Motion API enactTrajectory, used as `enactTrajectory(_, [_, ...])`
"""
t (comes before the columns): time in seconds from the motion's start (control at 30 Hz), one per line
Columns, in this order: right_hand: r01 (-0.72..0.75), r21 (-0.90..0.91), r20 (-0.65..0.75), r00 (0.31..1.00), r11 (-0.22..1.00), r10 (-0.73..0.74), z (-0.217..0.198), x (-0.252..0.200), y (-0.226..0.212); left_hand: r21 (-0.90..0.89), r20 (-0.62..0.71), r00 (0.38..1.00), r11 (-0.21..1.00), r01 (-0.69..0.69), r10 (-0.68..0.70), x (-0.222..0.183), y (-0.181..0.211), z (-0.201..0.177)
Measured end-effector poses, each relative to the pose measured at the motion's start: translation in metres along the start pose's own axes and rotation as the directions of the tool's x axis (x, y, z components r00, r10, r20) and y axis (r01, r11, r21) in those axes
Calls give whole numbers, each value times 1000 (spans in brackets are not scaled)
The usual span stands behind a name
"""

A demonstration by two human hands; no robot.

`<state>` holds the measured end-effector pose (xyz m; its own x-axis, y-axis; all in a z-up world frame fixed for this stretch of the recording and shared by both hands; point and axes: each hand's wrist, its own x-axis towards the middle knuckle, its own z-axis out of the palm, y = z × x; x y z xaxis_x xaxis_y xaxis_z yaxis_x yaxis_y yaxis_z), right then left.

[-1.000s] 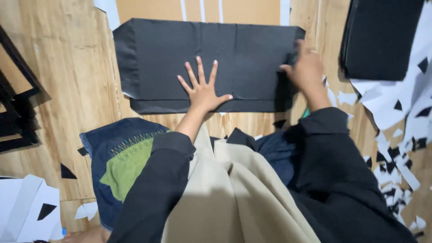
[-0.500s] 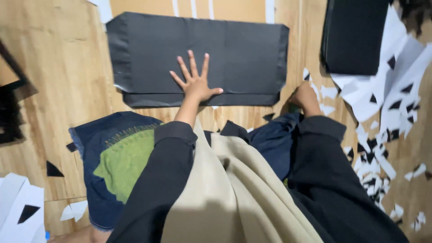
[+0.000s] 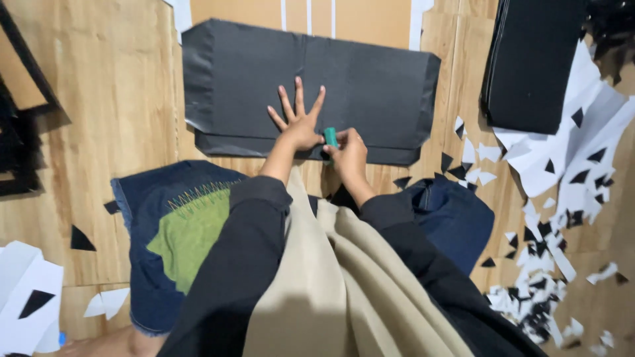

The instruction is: Assembling folders by manually folding black material over cardboard templates and securing the edges with a pressing tool.

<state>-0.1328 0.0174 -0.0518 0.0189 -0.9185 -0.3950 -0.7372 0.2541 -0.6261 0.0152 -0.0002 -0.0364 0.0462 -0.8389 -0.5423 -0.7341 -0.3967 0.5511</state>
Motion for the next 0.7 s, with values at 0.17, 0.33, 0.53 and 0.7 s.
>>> enactTrajectory(0.17, [136, -265, -130, 976, 955, -175, -2, 0, 13, 37, 14, 1000, 999, -7, 6, -11, 7, -15])
enactTrajectory(0.33, [-109, -283, -328, 945, 953, 10, -77, 27, 70, 114, 12, 999, 993, -35, 34, -14, 3, -24])
enactTrajectory(0.53, [-146, -188, -342, 937, 971, 75, -57, 14, 32, 204, -81, 995, 978, -35, 52, -26, 0, -39])
enactTrajectory(0.7, [160, -217, -219, 953, 963, -207, 14, 5, 5, 304, 55, 998, 952, -26, 9, -27, -5, -57])
